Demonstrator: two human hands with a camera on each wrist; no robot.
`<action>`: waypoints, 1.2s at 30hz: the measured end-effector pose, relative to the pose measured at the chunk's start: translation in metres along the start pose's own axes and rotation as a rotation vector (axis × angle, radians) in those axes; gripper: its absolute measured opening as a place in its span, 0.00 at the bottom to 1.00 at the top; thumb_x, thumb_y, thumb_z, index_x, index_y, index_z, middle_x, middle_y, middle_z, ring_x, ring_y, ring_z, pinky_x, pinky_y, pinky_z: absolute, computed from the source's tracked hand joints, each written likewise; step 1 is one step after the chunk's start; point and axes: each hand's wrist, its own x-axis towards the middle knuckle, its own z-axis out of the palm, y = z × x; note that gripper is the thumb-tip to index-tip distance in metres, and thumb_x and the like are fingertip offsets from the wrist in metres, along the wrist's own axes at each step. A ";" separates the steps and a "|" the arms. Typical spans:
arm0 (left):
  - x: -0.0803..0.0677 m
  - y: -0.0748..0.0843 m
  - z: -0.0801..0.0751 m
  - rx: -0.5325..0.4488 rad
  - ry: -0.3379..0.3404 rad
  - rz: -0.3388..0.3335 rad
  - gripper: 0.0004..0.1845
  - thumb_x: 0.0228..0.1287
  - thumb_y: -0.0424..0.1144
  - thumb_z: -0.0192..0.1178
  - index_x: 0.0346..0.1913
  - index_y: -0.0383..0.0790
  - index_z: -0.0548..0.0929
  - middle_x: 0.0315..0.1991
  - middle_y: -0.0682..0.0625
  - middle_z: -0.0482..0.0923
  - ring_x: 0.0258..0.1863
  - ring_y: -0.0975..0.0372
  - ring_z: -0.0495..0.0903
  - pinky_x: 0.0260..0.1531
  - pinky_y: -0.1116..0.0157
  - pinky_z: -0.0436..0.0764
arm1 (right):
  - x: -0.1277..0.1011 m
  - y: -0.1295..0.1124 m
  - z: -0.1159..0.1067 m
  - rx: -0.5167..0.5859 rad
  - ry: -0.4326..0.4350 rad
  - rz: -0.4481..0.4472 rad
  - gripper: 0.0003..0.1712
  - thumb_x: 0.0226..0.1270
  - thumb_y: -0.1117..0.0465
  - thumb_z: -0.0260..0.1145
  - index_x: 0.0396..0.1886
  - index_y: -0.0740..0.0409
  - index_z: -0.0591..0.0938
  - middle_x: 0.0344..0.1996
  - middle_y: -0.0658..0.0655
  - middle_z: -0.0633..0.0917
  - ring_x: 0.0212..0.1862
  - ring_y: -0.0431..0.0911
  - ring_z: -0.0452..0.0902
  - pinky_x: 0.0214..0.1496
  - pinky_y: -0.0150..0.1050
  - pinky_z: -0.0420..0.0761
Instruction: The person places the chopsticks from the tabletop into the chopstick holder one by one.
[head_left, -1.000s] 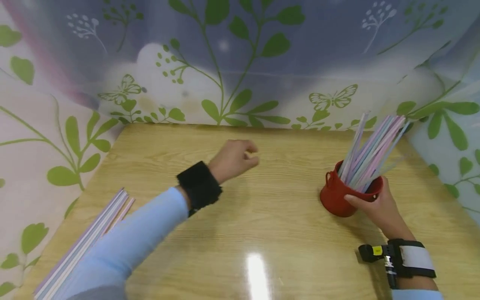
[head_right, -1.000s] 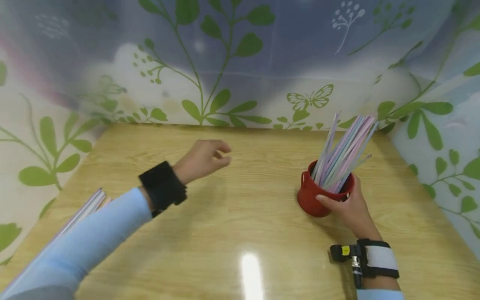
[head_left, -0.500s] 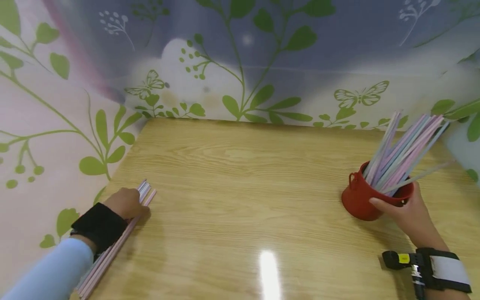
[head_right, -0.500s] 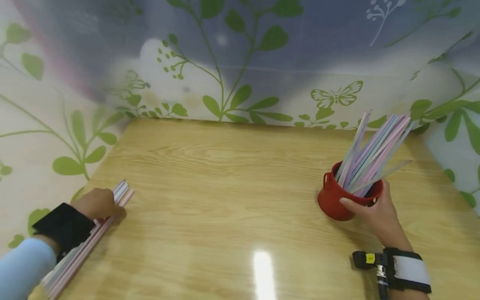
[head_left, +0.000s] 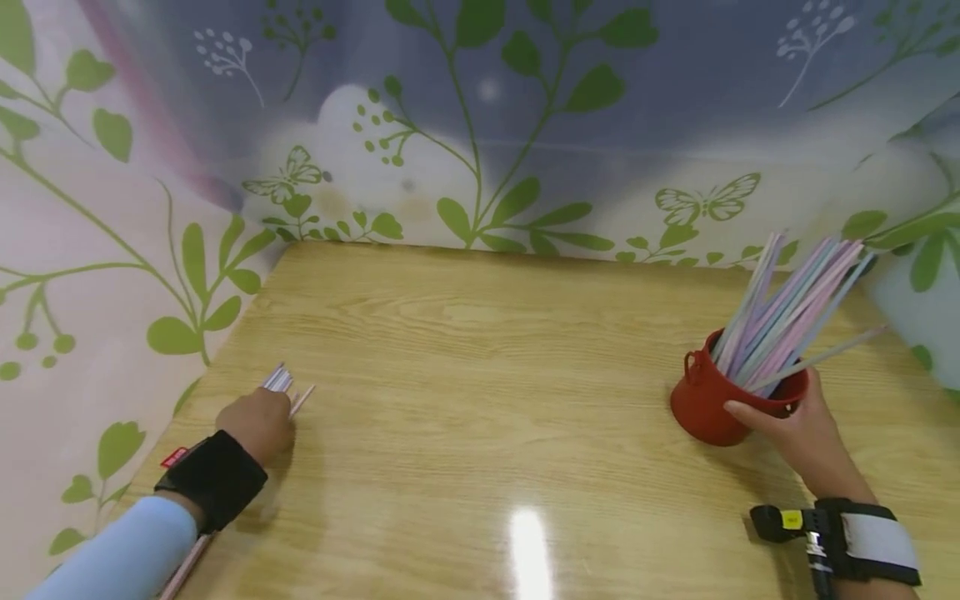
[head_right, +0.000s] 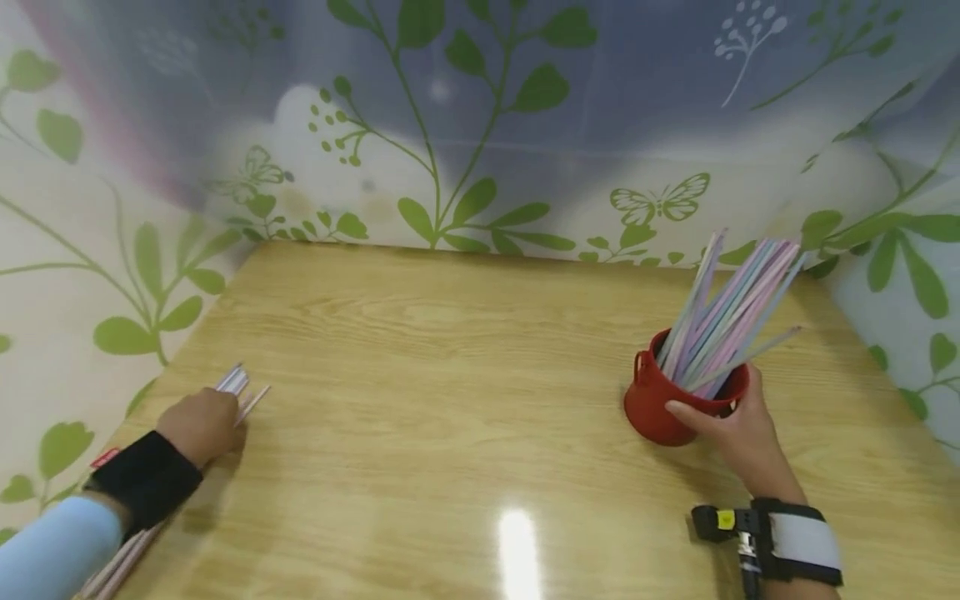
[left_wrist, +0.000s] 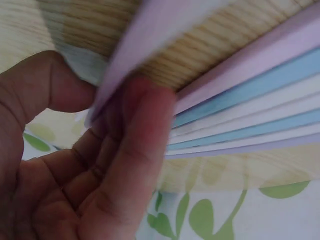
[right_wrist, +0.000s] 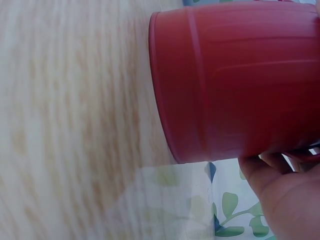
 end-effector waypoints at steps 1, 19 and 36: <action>-0.001 0.001 0.001 0.000 0.029 0.010 0.07 0.42 0.31 0.51 0.13 0.36 0.70 0.15 0.44 0.70 0.12 0.56 0.69 0.08 0.60 0.64 | 0.000 -0.001 0.000 -0.001 -0.005 0.006 0.45 0.52 0.56 0.61 0.61 0.34 0.41 0.58 0.52 0.56 0.55 0.40 0.56 0.54 0.40 0.66; 0.033 0.154 -0.193 -0.913 0.973 0.742 0.06 0.48 0.26 0.53 0.31 0.26 0.76 0.28 0.41 0.79 0.26 0.63 0.79 0.27 0.72 0.77 | -0.003 -0.004 -0.002 0.024 -0.013 0.050 0.47 0.53 0.52 0.60 0.61 0.35 0.37 0.62 0.59 0.50 0.60 0.57 0.50 0.53 0.61 0.56; 0.080 0.398 -0.106 -0.705 0.627 1.104 0.14 0.56 0.36 0.49 0.46 0.38 0.74 0.39 0.51 0.74 0.36 0.71 0.72 0.40 0.85 0.65 | -0.003 -0.004 -0.002 0.011 0.014 0.001 0.46 0.52 0.54 0.61 0.61 0.37 0.41 0.57 0.56 0.57 0.54 0.45 0.58 0.53 0.46 0.65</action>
